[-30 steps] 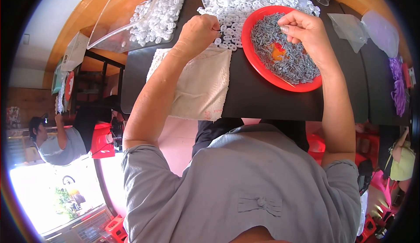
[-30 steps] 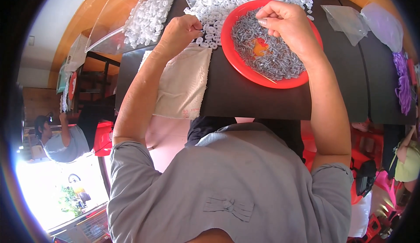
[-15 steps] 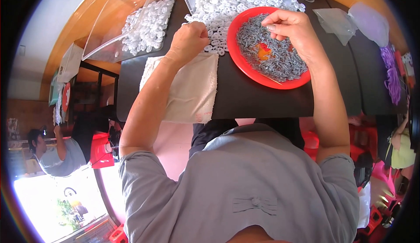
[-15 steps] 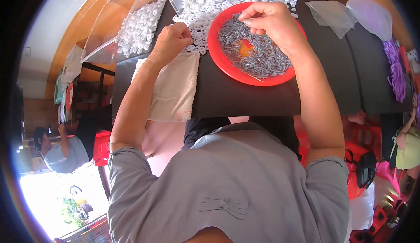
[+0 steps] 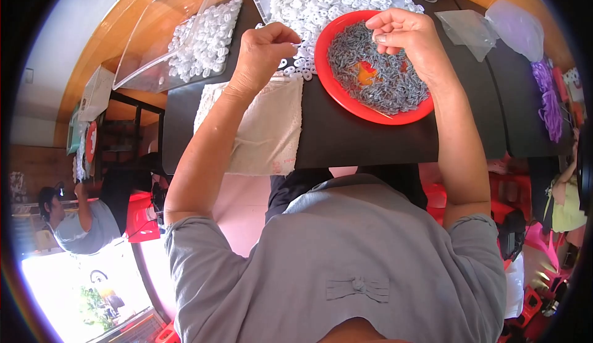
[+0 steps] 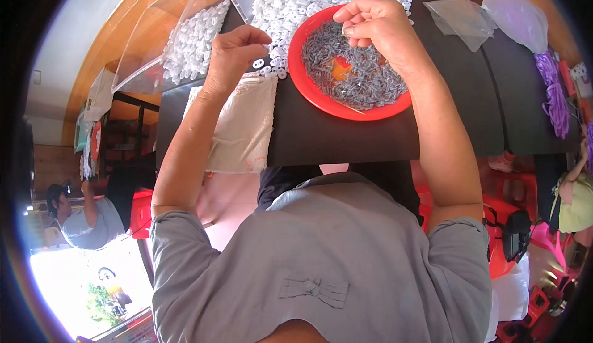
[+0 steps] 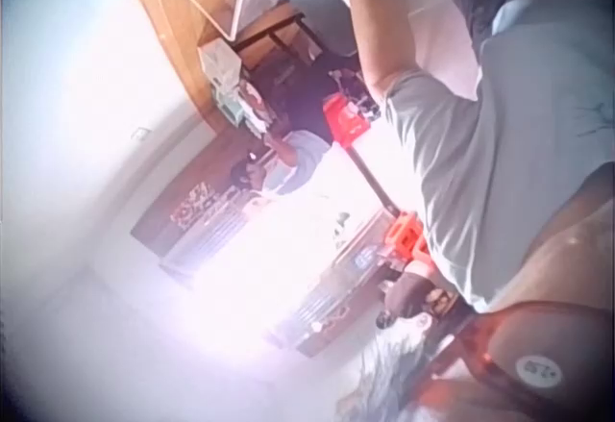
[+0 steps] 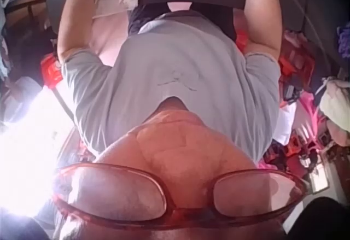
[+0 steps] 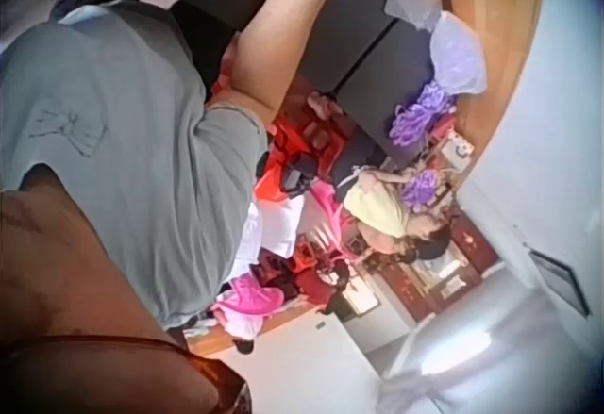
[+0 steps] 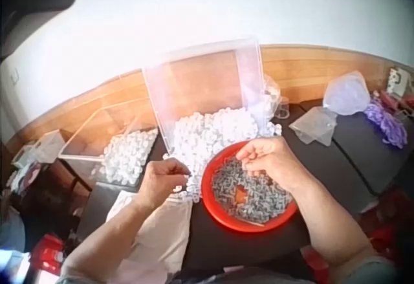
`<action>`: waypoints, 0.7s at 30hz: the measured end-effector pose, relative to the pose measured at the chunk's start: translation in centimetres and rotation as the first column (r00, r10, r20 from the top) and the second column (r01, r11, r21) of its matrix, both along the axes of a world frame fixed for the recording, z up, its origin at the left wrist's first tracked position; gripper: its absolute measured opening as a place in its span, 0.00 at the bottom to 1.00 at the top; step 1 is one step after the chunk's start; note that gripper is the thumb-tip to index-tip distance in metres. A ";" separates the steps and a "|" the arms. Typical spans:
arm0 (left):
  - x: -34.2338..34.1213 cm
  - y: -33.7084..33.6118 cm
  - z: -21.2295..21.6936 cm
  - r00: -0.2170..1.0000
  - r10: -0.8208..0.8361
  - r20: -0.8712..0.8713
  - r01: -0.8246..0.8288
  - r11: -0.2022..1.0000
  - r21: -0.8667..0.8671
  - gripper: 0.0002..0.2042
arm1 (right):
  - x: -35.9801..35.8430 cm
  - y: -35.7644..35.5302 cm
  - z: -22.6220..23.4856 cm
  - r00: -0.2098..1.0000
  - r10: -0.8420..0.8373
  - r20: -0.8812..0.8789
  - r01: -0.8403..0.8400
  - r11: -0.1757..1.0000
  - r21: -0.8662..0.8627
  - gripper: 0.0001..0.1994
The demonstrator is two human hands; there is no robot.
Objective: Assembling small white plastic components with metal springs or pins.
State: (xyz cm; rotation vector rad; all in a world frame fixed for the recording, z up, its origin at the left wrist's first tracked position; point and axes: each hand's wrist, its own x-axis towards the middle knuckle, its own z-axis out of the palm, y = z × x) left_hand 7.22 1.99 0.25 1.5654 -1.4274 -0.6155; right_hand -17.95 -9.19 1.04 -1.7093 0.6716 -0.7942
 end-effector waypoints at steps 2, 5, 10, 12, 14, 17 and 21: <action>-1.6 0.2 1.8 0.966 -0.075 -0.247 0.098 0.992 0.084 0.05 | -0.2 0.1 0.2 1.000 0.005 0.017 -0.005 1.000 0.006 0.11; -2.4 -1.2 1.0 0.495 -0.112 -0.862 0.374 0.923 0.095 0.07 | -0.1 0.3 0.4 0.998 0.030 0.059 -0.031 0.999 0.017 0.12; -5.1 -2.9 -0.1 0.366 -0.045 -0.929 0.403 0.908 0.115 0.06 | -0.2 0.3 0.5 0.994 0.032 0.101 -0.033 0.999 0.011 0.12; -6.1 -2.9 0.6 0.452 -0.050 -0.890 0.386 0.911 0.145 0.06 | -0.1 0.2 0.5 0.993 0.016 0.117 -0.017 1.000 0.007 0.11; -7.0 -2.9 0.7 0.598 -0.060 -0.799 0.325 0.929 0.174 0.06 | -0.1 0.3 0.4 0.992 0.014 0.124 -0.016 1.000 0.011 0.11; -8.6 -2.6 1.9 0.873 -0.060 -0.484 0.153 0.976 0.155 0.06 | -0.3 0.6 0.6 0.993 0.000 0.119 -0.002 1.000 0.014 0.11; -8.5 -2.7 0.6 0.929 -0.152 -0.338 0.127 0.987 -0.095 0.05 | 0.0 0.5 0.4 0.989 0.021 0.144 -0.021 1.000 -0.002 0.10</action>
